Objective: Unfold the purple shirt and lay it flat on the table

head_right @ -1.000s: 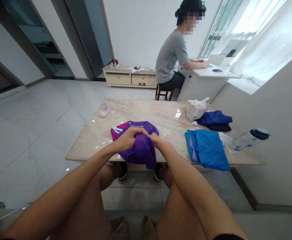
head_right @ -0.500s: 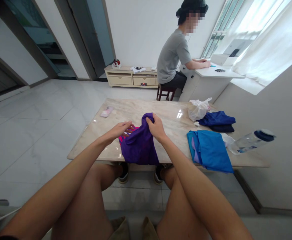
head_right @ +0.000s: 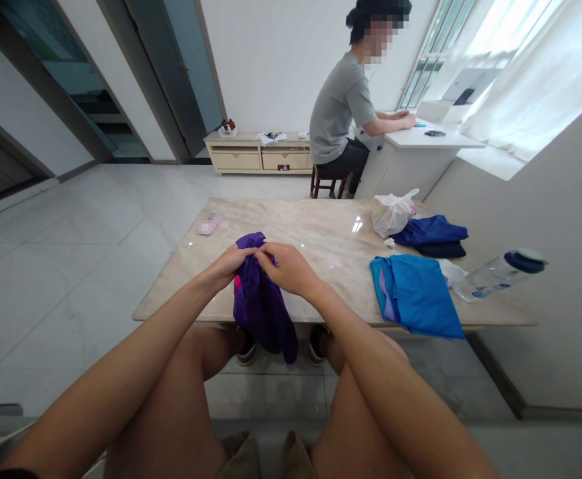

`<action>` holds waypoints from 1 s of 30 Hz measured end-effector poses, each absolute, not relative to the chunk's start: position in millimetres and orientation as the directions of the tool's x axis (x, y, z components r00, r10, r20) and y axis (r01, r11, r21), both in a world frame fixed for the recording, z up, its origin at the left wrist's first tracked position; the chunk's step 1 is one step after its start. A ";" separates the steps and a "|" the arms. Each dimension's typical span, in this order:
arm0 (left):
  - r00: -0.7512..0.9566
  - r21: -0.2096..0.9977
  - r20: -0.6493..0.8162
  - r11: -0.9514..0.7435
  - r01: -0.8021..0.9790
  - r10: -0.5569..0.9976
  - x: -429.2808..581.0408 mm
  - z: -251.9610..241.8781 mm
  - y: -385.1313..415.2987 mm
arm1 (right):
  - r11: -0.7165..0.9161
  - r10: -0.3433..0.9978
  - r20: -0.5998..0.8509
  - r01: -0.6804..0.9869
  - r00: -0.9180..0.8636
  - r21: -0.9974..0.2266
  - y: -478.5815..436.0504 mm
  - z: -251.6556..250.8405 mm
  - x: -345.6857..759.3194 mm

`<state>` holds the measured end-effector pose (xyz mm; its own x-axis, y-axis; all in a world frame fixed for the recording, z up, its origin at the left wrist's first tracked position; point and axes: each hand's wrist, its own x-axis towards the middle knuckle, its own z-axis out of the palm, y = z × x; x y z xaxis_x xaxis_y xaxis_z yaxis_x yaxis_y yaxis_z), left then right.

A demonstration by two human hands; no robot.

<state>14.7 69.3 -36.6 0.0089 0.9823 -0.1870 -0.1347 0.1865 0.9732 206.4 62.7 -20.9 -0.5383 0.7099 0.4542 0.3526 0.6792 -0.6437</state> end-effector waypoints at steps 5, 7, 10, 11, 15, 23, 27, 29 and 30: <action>0.036 0.943 -0.219 0.221 -0.250 0.975 17.7 -18.0 58.1 | 0.566 0.820 0.431 0.429 -0.376 -0.704 95.1 -42.5 236.5; 0.133 0.927 -0.210 0.241 -0.286 0.969 17.7 -8.9 50.6 | 0.551 0.830 0.408 0.452 -0.380 -0.701 104.7 -52.7 247.8; 0.258 0.892 -0.211 0.294 -0.343 0.943 16.6 2.2 38.7 | 0.576 0.789 0.326 0.442 -0.521 -0.688 108.8 -61.9 256.3; 0.270 0.881 -0.215 0.306 -0.361 0.939 16.2 5.0 35.3 | 0.577 0.765 0.278 0.427 -0.581 -0.696 108.0 -63.1 256.5; 0.236 0.841 -0.250 0.332 -0.428 0.939 14.9 13.1 28.7 | 0.436 0.702 0.020 0.407 -0.712 -0.803 103.6 -61.3 252.1; -0.030 0.892 -0.198 0.168 -0.419 0.980 -6.7 19.2 40.9 | 0.192 0.883 0.031 0.299 -0.469 -0.935 115.0 -44.9 260.8; -0.105 0.899 -0.134 0.076 -0.431 0.985 -24.8 10.4 50.1 | 0.098 0.980 0.076 0.115 -0.184 -0.989 120.3 -36.9 272.1; -0.116 0.893 -0.146 0.080 -0.442 0.982 -31.9 4.0 55.0 | 0.083 0.994 0.073 0.118 -0.087 -0.990 120.2 -33.6 276.1; -0.127 0.891 -0.156 0.084 -0.446 0.980 -34.6 0.8 57.6 | 0.087 0.995 0.080 0.135 -0.051 -0.987 119.6 -32.4 277.3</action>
